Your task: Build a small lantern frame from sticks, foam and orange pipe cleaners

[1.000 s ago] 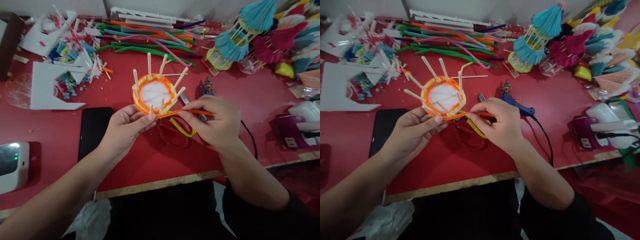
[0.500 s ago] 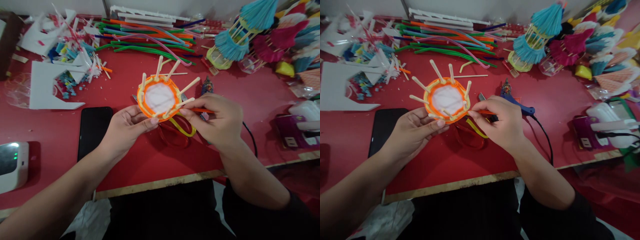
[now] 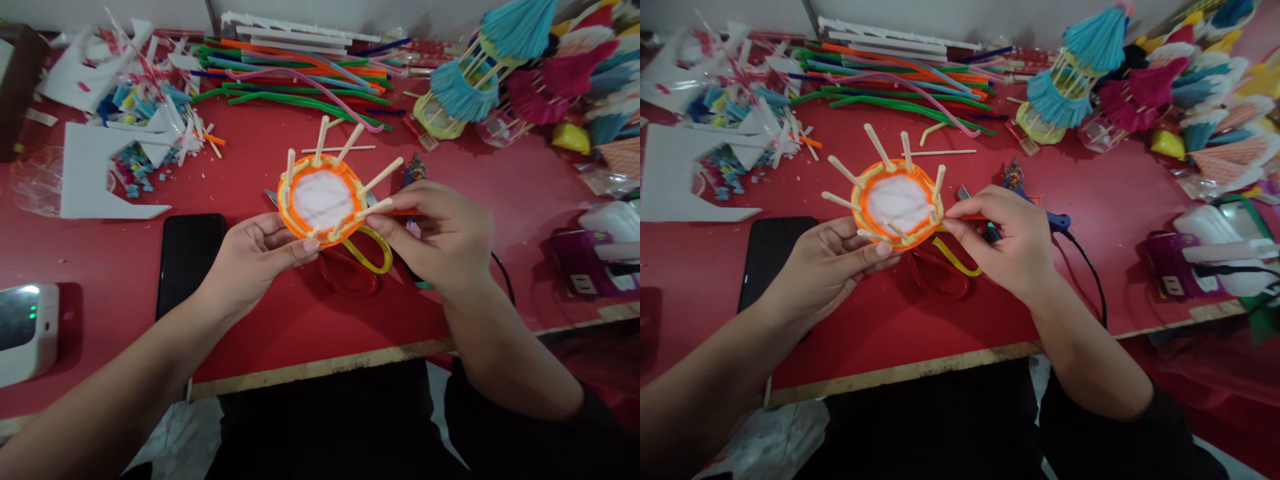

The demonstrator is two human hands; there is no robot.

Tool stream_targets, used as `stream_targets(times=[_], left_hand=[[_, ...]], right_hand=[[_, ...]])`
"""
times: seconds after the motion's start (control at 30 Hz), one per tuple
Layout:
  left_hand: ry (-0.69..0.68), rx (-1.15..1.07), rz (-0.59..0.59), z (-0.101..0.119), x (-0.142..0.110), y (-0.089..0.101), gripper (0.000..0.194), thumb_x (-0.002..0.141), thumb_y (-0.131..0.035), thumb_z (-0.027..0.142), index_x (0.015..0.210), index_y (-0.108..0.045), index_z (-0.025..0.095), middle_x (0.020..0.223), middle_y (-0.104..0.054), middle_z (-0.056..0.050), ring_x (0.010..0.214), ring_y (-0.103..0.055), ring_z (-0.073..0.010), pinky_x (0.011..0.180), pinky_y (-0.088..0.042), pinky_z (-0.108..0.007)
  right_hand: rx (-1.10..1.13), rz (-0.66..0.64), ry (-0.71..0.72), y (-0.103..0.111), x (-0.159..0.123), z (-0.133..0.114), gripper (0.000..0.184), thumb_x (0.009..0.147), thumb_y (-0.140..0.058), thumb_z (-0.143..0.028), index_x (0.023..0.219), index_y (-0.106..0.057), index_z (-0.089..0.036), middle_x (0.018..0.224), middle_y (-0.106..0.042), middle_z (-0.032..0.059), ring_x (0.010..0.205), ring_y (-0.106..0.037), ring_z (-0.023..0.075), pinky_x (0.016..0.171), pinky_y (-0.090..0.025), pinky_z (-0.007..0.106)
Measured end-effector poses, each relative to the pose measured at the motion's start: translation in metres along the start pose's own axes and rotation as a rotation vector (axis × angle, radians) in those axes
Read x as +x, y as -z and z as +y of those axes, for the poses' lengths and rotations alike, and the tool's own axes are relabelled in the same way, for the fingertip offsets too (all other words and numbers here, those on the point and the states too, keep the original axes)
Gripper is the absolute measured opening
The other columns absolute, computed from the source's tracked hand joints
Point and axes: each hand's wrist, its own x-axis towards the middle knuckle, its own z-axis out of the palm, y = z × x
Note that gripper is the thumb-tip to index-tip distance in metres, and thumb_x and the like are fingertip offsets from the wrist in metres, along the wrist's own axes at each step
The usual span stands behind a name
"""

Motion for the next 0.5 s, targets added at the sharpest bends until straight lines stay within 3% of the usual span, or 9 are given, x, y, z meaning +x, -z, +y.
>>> stream_targets(times=[0.07,0.2,0.37,0.5], left_hand=[[0.006,0.010,-0.008,0.001,0.000,0.000,0.040,0.060,-0.097,0.024,0.096,-0.081,0.018,0.097,-0.083,-0.008,0.096,-0.079,-0.0231,0.080,-0.066,-0.026],[0.045,0.031,-0.037,0.004,-0.001,-0.001,0.038,0.059,-0.097,0.022,0.094,-0.081,0.017,0.091,-0.083,-0.007,0.089,-0.080,-0.0221,0.079,-0.065,-0.025],[0.055,0.019,-0.124,0.005,-0.001,0.000,0.030,0.061,-0.096,0.020,0.087,-0.082,0.016,0.090,-0.083,-0.008,0.091,-0.080,-0.0218,0.079,-0.065,-0.023],[0.079,0.012,-0.144,0.007,0.000,0.002,0.034,0.060,-0.097,0.022,0.089,-0.082,0.017,0.090,-0.083,-0.009,0.090,-0.080,-0.0245,0.075,-0.066,-0.025]], right_hand=[[0.020,-0.003,-0.022,0.001,-0.001,0.004,0.006,0.089,-0.074,-0.022,0.091,-0.076,-0.028,0.082,-0.075,0.0004,0.071,-0.070,0.0177,0.059,-0.054,0.032],[0.118,-0.049,0.036,0.005,-0.001,0.012,0.016,0.088,-0.076,-0.024,0.103,-0.077,-0.030,0.096,-0.078,0.0018,0.088,-0.074,0.0205,0.074,-0.060,0.035],[0.085,-0.152,0.130,0.012,0.004,0.017,0.011,0.090,-0.071,-0.026,0.095,-0.079,-0.031,0.089,-0.078,0.0011,0.078,-0.073,0.0173,0.069,-0.060,0.032],[0.124,-0.175,0.191,0.013,0.006,0.017,0.014,0.091,-0.069,-0.025,0.097,-0.080,-0.032,0.093,-0.077,0.0019,0.083,-0.072,0.0175,0.073,-0.061,0.032]])
